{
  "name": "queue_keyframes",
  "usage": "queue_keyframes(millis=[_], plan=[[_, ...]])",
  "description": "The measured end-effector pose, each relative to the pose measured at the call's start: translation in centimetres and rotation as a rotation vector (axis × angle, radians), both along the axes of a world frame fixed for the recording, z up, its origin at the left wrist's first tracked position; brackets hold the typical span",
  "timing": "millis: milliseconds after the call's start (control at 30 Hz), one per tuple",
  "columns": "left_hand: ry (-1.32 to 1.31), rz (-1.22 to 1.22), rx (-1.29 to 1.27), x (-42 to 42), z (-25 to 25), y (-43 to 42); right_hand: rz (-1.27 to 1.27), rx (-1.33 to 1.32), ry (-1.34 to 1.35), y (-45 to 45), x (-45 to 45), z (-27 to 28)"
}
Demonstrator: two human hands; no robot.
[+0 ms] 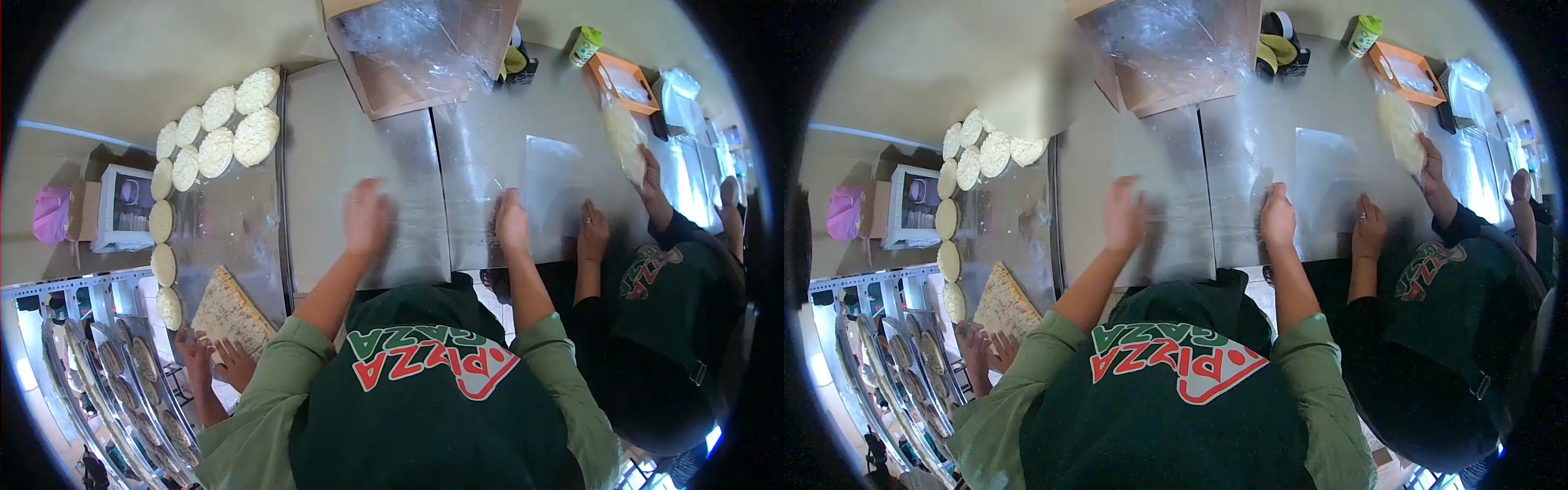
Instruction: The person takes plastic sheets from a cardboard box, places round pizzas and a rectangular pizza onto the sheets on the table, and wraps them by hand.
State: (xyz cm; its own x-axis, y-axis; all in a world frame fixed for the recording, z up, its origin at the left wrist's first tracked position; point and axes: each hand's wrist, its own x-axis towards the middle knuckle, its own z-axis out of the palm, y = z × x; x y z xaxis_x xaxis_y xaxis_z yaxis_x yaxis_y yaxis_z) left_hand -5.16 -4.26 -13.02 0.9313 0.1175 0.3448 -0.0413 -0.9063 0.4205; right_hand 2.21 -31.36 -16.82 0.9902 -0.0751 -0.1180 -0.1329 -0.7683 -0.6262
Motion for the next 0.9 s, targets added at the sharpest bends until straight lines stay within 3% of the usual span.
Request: queue_keyframes(millis=[67, 167, 267, 333, 433, 567, 633, 667, 733, 800, 900], plan=[[0.434, -0.192, -0.150, 0.6, -3.4, -2.8, 0.019, -0.019, -0.017, -0.3, 0.4, 0.0], [0.649, -0.191, 0.251, -0.8, -1.9, -5.2, 0.097, -0.069, -0.058, -2.6, 1.0, -1.0], [0.836, -0.246, 0.312, -0.1, 0.1, -3.9, 0.102, -0.222, -0.005, -4.7, 1.9, 0.0], [0.817, -0.233, 0.224, -0.4, 0.8, -3.6, 0.072, -0.348, 0.088, -5.0, 3.1, 2.3], [0.670, -0.263, 0.140, -1.2, -0.7, -2.7, 0.180, -0.338, -0.233, -3.2, 2.5, 5.7], [0.457, -0.265, -0.126, -2.1, -8.4, -1.3, 0.650, -0.088, -0.234, 1.4, 0.4, 3.6], [0.503, -0.237, 0.041, -2.7, -6.5, -1.7, 0.855, -0.097, -0.190, 3.3, 0.0, 2.4], [0.530, -0.208, 0.126, -3.0, -5.0, -1.6, 0.781, -0.236, -0.115, 3.1, -0.1, 2.7], [0.644, -0.233, 0.089, -2.8, -2.4, -1.0, 0.629, -0.393, 0.075, 1.1, 0.7, 3.1], [0.710, -0.324, 0.108, -2.5, -1.0, 0.2, 0.671, -0.287, 0.235, -1.9, 2.8, 1.2], [0.655, -0.269, -0.122, -3.1, 0.7, 2.3, 0.683, -0.422, 0.330, -2.4, 3.0, 1.2]])
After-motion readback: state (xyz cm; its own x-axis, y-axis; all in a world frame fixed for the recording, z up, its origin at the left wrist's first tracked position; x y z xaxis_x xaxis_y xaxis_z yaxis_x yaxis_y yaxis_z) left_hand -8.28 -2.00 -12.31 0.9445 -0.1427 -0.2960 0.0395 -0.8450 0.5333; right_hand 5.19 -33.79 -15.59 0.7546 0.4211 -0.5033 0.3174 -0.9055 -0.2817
